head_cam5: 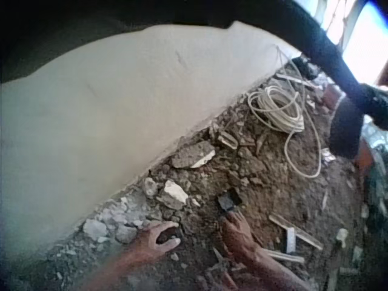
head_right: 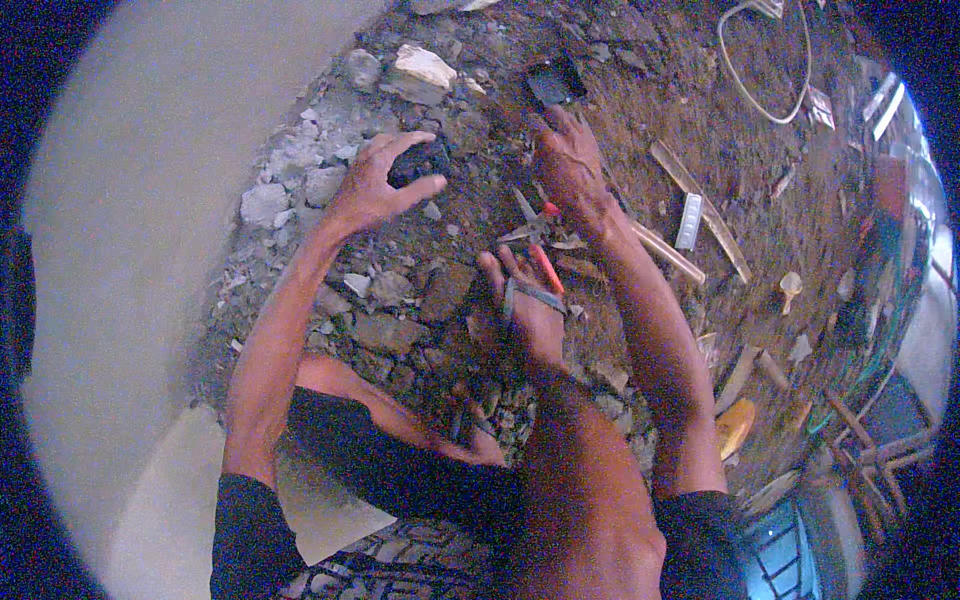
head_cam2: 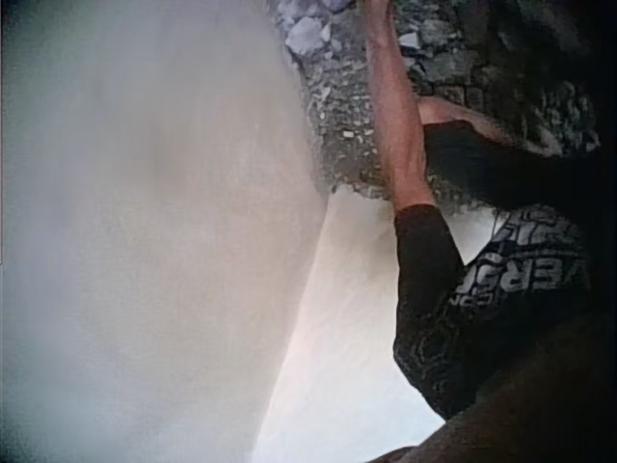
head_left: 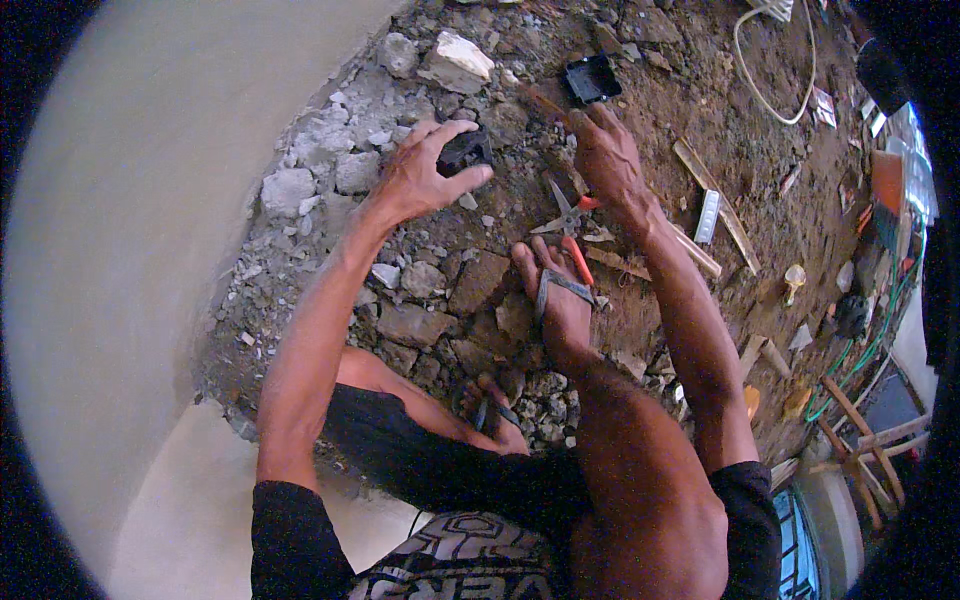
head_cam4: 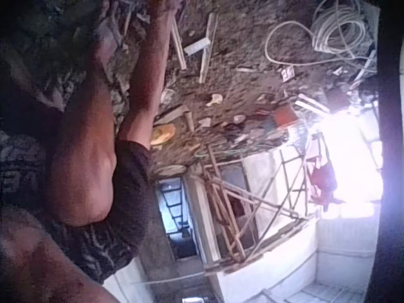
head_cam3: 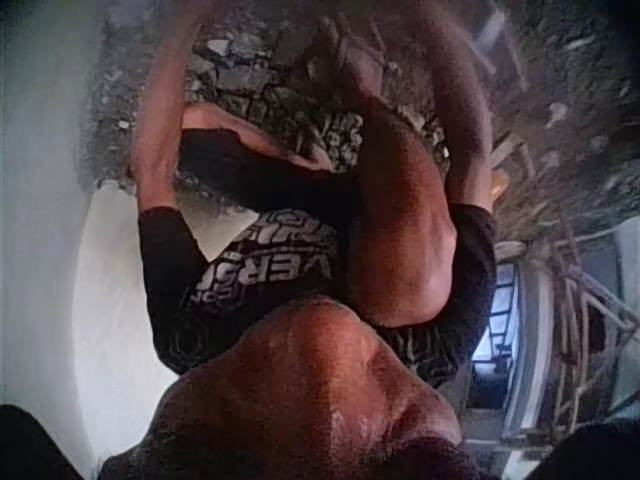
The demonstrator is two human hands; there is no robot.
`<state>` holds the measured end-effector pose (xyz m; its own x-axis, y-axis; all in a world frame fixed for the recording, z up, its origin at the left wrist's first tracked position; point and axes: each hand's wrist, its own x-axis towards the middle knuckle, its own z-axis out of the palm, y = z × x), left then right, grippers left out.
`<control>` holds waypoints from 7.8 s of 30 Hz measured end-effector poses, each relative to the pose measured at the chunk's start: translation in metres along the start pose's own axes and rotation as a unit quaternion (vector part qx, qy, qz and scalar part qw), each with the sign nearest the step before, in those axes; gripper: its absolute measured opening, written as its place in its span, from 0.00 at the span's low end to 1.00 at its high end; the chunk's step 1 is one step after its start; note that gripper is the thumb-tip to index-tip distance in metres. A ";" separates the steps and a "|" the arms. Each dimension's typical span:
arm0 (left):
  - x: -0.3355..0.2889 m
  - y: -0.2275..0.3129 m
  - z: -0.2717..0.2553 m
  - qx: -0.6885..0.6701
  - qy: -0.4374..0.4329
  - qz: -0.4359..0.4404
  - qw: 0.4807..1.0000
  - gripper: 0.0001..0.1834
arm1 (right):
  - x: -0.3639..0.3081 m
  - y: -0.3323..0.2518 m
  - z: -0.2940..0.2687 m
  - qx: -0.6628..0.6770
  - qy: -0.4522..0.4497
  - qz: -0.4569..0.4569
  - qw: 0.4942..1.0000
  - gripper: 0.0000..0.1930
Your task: The person uses a hammer and chisel to break a hole in a wall, then picks up a black electrical box and uses pliers to cut and modify its sides. The person continues to adjust the box with pliers while sitting on the floor.
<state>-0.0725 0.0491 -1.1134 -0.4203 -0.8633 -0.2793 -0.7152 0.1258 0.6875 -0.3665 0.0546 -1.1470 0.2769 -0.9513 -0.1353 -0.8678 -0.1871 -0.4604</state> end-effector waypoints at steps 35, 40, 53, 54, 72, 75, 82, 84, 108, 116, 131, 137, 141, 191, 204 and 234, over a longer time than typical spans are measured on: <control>0.053 -0.013 0.019 0.127 0.045 0.140 0.981 0.35 | -0.025 -0.099 -0.037 0.025 -0.057 0.007 0.998 0.12; 0.057 -0.008 0.015 0.124 -0.030 0.122 0.984 0.36 | -0.019 -0.095 -0.039 0.045 -0.103 0.022 0.993 0.09; 0.064 -0.008 0.012 0.141 -0.042 0.143 0.979 0.34 | -0.013 -0.093 -0.036 0.058 -0.106 -0.005 0.993 0.08; 0.065 -0.013 0.013 0.146 -0.036 0.163 0.975 0.34 | -0.012 -0.093 -0.036 0.052 -0.101 -0.003 0.993 0.08; 0.066 -0.025 0.021 0.109 -0.028 0.161 0.981 0.34 | -0.001 -0.077 0.005 0.103 -0.035 -0.015 0.994 0.12; 0.064 -0.033 0.025 0.105 -0.016 0.168 0.980 0.34 | 0.006 -0.084 0.000 0.088 -0.110 0.005 0.990 0.12; 0.060 -0.017 0.025 0.068 -0.005 0.124 0.990 0.34 | 0.011 -0.082 -0.010 0.083 -0.155 0.009 0.984 0.22; 0.057 -0.019 0.023 0.065 -0.004 0.111 0.992 0.34 | 0.015 -0.087 -0.018 0.096 -0.184 0.024 0.978 0.22; 0.058 -0.012 0.024 0.059 0.043 0.138 0.988 0.28 | 0.006 -0.069 -0.043 0.159 -0.185 0.020 0.970 0.08; 0.065 -0.005 0.011 0.086 -0.039 0.104 0.990 0.31 | 0.004 -0.068 -0.032 0.155 -0.192 -0.005 0.969 0.13; 0.064 -0.009 0.020 0.094 0.029 0.148 0.984 0.27 | 0.014 -0.070 -0.015 0.172 -0.166 0.005 0.971 0.08; 0.064 -0.009 0.015 0.112 -0.014 0.138 0.984 0.31 | 0.010 -0.075 -0.018 0.130 -0.177 0.002 0.976 0.09; 0.064 -0.011 0.014 0.105 -0.032 0.118 0.987 0.33 | 0.010 -0.078 -0.007 0.107 -0.154 -0.004 0.982 0.07; 0.061 -0.010 0.015 0.070 -0.011 0.142 0.987 0.27 | 0.009 -0.077 -0.025 0.089 -0.194 -0.013 0.977 0.12; 0.066 -0.007 0.018 0.099 -0.021 0.118 0.988 0.26 | 0.032 -0.084 -0.027 0.048 -0.220 -0.022 0.974 0.08; 0.073 -0.010 0.016 0.086 -0.018 0.129 0.988 0.29 | 0.018 -0.086 -0.009 0.042 -0.149 -0.015 0.988 0.13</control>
<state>-0.1048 -0.0070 -1.1517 -0.6180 -0.7745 -0.1351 -0.6652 0.4236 0.6149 -0.2912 0.0516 -1.1016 0.4220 -0.8288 -0.3674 -0.8239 -0.1814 -0.5370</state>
